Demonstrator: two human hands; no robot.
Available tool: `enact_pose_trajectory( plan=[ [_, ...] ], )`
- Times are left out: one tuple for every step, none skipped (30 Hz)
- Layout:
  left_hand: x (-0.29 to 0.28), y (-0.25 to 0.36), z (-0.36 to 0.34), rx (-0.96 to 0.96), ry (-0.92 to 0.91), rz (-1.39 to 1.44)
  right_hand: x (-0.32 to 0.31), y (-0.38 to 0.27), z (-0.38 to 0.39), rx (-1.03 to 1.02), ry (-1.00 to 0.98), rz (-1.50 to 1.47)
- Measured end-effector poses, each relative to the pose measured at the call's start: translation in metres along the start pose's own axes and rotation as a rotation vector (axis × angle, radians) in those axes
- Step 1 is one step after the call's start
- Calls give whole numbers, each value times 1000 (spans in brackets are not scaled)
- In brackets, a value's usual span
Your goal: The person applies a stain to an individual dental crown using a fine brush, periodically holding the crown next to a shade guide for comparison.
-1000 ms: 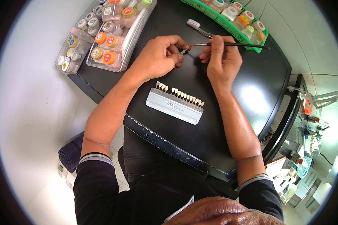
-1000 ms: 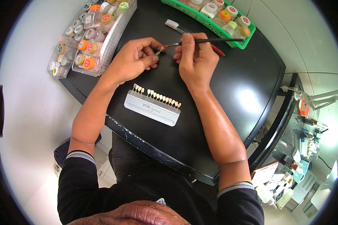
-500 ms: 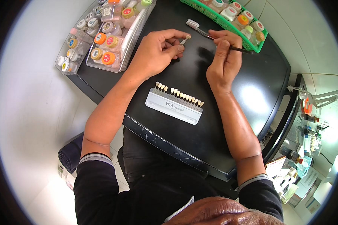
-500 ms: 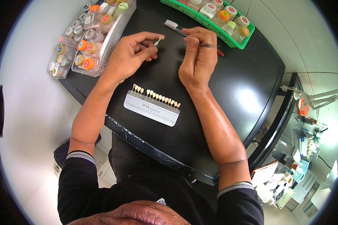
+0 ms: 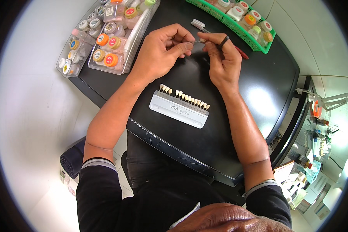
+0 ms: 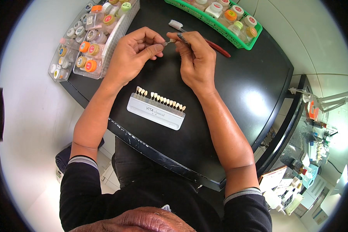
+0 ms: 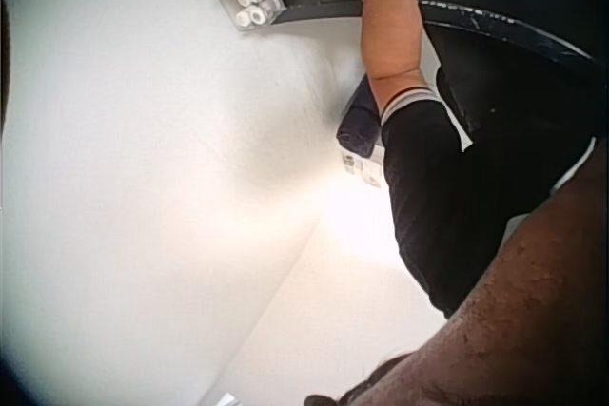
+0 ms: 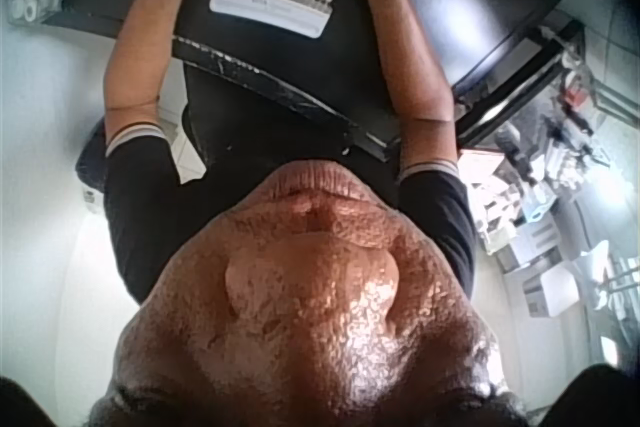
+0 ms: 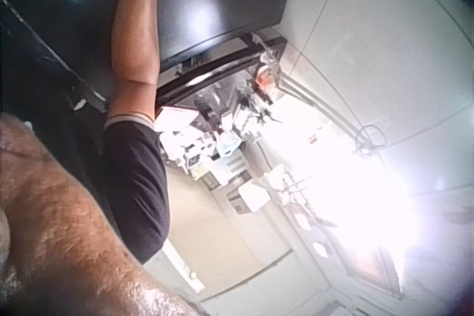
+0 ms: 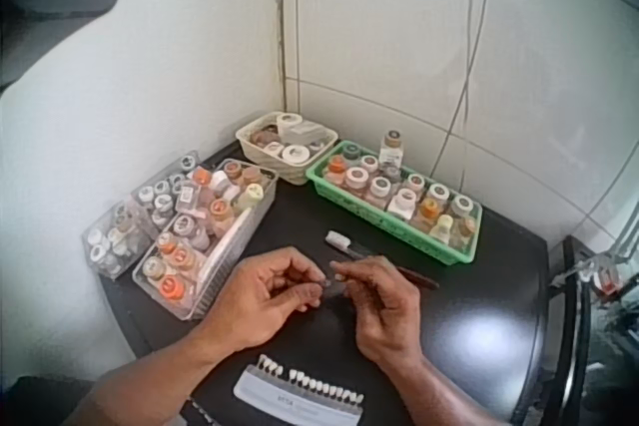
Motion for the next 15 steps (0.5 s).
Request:
enact_pose_trajectory(
  plan=[
    [1,-1,-1,-1,-4,3,0,3,0,6,-12,3],
    [1,-1,-1,-2,-9,6,0,4,1,12,-24,6],
    [1,-2,0,-4,-8,5,2,5,2,12,-24,4],
    [0,-1,1,14,-6,13,3,7,3,36,-22,-32],
    [-1,0,1,31,-5,21,5,9,4,61,-21,-67],
    [0,1,1,32,-7,22,4,10,4,60,-20,-65],
    [0,2,1,27,-15,37,4,12,4,81,-17,-100],
    [1,2,0,22,-22,51,3,15,5,102,-15,-135],
    [1,1,1,22,-22,51,4,16,5,102,-16,-136],
    [2,2,0,37,-31,60,4,17,5,108,-12,-155],
    [3,3,0,52,-40,70,4,18,5,113,-8,-174],
    [4,4,1,52,-39,70,4,17,5,114,-8,-174],
    [4,4,1,36,-41,61,4,16,5,111,-8,-190],
    [5,5,2,21,-43,51,4,16,5,108,-8,-207],
    [7,8,2,21,-43,52,4,16,5,108,-8,-206]
  ],
)
Point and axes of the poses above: each hand's wrist, its own z-axis away from the middle knuckle, its own x-axis out of the palm, y = z × x, the point moved 9 cm from there along -z, towards the middle knuckle, and after that the axes turned 6 degrees about -y, right-handed, at the moved point
